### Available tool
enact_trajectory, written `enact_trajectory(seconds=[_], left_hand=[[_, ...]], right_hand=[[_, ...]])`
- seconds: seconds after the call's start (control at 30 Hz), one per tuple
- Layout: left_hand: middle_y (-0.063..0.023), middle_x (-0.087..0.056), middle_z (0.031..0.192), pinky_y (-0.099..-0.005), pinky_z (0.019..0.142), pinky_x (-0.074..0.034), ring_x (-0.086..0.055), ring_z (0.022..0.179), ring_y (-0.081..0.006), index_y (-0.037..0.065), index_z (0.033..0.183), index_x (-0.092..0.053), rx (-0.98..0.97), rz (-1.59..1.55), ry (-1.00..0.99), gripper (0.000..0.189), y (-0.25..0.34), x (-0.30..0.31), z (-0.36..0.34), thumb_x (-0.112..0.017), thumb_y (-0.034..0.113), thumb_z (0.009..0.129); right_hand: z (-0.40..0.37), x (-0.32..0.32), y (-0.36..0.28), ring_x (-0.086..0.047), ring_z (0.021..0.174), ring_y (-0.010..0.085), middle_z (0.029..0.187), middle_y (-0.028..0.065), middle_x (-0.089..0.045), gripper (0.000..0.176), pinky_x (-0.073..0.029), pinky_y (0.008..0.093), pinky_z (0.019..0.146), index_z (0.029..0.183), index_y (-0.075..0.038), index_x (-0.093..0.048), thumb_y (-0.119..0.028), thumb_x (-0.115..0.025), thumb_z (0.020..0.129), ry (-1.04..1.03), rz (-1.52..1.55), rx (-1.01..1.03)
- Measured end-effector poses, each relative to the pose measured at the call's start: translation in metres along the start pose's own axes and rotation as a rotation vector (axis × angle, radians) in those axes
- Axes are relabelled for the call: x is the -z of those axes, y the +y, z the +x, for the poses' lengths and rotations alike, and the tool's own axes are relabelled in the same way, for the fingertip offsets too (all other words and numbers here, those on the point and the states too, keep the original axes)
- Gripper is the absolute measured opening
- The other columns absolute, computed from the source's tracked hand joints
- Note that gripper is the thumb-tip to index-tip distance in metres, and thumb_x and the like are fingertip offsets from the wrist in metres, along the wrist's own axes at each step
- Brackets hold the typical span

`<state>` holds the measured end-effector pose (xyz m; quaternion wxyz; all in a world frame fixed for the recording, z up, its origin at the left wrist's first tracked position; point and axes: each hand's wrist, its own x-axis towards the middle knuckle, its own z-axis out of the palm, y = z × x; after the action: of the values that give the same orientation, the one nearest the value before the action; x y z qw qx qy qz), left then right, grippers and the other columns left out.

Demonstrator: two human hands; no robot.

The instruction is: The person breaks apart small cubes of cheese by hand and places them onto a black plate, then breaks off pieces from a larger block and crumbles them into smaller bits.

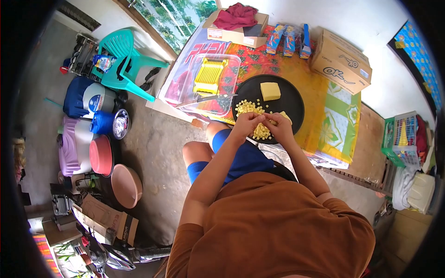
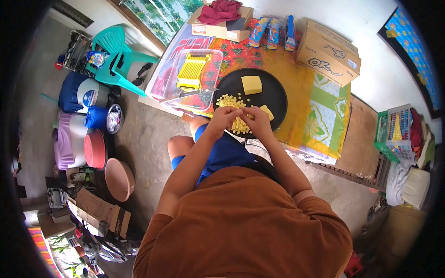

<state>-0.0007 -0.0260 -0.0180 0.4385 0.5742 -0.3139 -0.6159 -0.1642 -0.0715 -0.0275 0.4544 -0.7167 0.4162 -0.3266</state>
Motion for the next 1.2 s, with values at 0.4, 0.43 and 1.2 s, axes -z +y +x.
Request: enact_trajectory(seconds=[0.4, 0.43, 1.2], left_hand=[[0.0043, -0.045, 0.059, -0.0207, 0.043, -0.032, -0.04, 0.045, -0.0052, 0.004, 0.089, -0.061, 0.004, -0.271, -0.078, 0.021, 0.0, 0.002, 0.008, -0.063, 0.025, 0.091], [0.0043, -0.044, 0.058, -0.0209, 0.042, -0.032, -0.04, 0.044, -0.0053, 0.004, 0.086, -0.061, 0.003, -0.274, -0.058, 0.021, 0.0, 0.0, 0.009, -0.063, 0.025, 0.091], [0.0037, -0.054, 0.068, -0.018, 0.045, -0.035, -0.043, 0.049, -0.0024, 0.002, 0.097, -0.064, -0.134, -0.222, -0.025, 0.022, 0.016, -0.024, 0.012, -0.06, 0.023, 0.094]], right_hand=[[0.012, 0.008, 0.006, -0.059, 0.077, 0.0115, 0.082, 0.0046, -0.063, 0.029, -0.045, 0.023, 0.07, 0.107, 0.0, -0.068, -0.012, -0.072, 0.081, -0.074, 0.292, -0.027], [0.012, 0.009, 0.007, -0.059, 0.077, 0.0112, 0.082, 0.0043, -0.063, 0.03, -0.045, 0.023, 0.071, 0.108, 0.0, -0.068, -0.013, -0.072, 0.081, -0.062, 0.27, -0.033], [0.029, 0.038, -0.005, -0.045, 0.06, 0.0011, 0.08, -0.0019, -0.062, 0.021, -0.036, 0.0175, 0.054, 0.104, 0.0, -0.066, -0.014, -0.065, 0.088, -0.171, 0.661, -0.316]])
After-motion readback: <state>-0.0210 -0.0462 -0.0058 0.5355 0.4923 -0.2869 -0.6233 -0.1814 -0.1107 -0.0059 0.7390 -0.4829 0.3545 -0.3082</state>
